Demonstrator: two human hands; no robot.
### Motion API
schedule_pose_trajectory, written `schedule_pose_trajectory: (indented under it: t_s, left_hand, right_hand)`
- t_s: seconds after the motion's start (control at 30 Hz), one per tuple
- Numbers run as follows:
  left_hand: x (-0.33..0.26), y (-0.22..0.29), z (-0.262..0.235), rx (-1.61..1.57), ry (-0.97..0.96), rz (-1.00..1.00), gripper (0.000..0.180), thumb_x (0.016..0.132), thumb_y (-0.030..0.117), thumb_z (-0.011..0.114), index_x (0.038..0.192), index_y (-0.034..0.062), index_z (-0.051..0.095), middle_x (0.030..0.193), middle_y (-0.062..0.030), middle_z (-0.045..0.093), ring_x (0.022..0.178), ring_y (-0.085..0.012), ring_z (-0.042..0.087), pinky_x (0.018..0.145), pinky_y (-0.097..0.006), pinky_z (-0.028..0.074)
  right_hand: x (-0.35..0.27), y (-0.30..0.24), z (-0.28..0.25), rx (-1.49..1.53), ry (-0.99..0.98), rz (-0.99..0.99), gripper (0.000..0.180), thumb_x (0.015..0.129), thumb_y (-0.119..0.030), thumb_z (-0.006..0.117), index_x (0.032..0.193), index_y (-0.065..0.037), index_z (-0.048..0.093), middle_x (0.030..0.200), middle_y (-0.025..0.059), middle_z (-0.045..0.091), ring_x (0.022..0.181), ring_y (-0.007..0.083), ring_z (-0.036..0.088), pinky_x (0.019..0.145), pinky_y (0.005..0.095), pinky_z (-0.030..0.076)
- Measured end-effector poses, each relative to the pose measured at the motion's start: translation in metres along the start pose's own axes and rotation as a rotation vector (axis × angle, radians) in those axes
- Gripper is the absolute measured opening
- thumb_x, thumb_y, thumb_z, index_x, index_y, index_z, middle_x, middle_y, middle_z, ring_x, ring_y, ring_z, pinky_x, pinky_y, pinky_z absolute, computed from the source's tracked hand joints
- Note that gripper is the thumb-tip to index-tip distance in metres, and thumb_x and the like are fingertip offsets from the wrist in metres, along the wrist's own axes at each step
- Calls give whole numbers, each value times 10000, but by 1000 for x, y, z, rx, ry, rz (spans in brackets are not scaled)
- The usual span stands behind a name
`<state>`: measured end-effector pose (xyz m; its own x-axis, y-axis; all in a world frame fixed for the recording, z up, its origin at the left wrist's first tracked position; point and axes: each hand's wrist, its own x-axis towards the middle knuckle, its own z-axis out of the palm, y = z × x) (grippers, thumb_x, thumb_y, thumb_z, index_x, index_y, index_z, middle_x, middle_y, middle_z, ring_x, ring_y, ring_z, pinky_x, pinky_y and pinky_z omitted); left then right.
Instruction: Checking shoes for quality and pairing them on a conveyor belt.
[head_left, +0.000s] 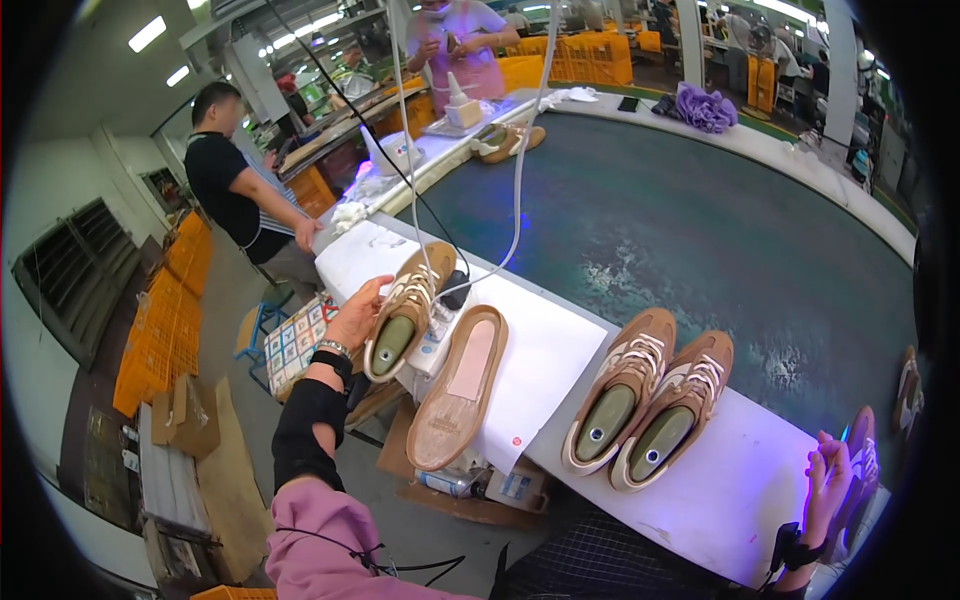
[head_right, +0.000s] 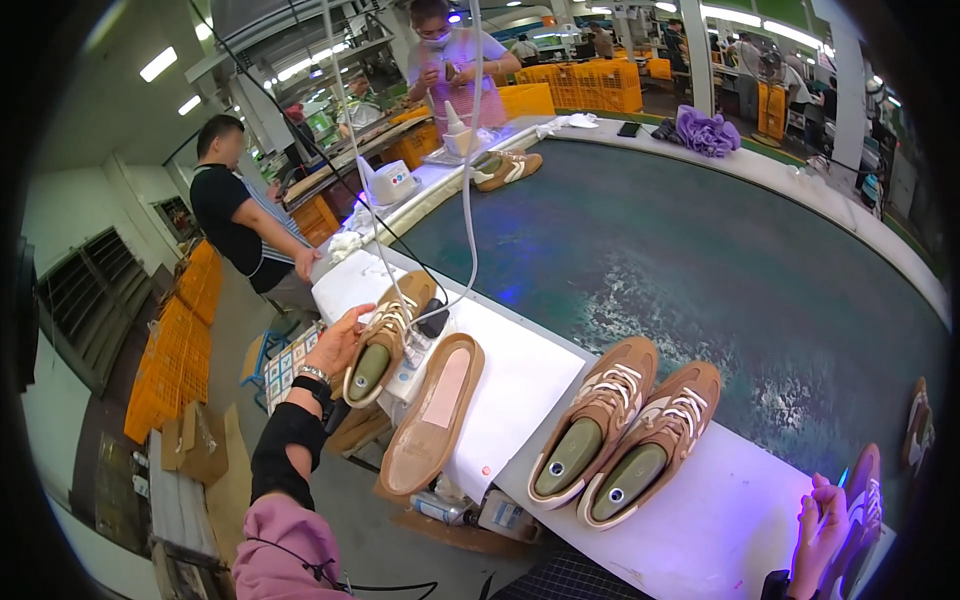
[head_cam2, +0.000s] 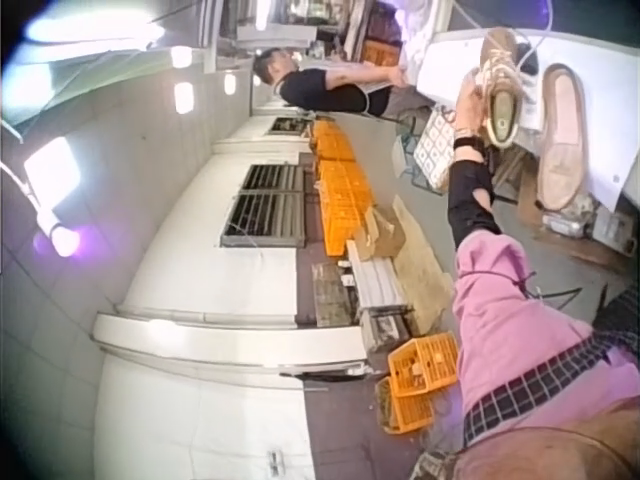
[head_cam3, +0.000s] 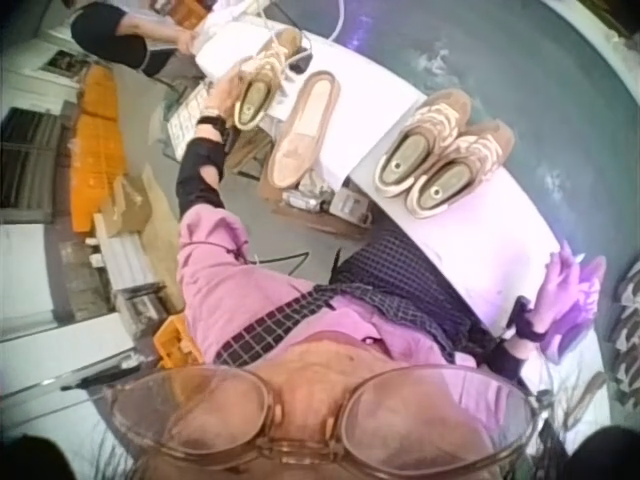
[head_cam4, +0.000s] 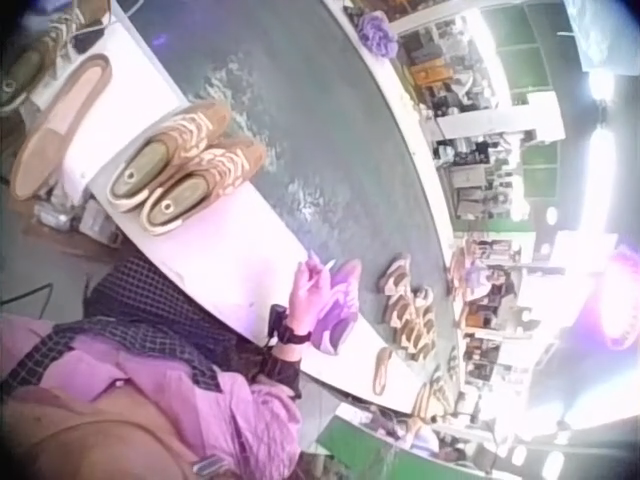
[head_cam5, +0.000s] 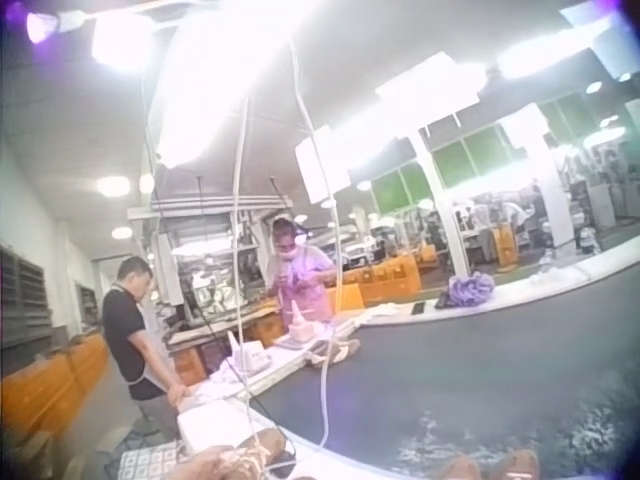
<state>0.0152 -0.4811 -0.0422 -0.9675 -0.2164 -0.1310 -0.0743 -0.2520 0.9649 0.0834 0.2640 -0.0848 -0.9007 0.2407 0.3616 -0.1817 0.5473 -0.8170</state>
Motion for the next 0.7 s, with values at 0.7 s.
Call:
schedule_pose_trajectory:
  t_s: [0.7]
  left_hand:
    - [-23,-1,24,793,-22,-54,764,551,34,753,1262,26,473,1094,-69,560,1001,-216,527,882,-307,432]
  right_hand:
    - [-3,-41,-24,19,-35,130,135,817,1,592,946,38,581,961,87,637,770,103,570,680,219,467]
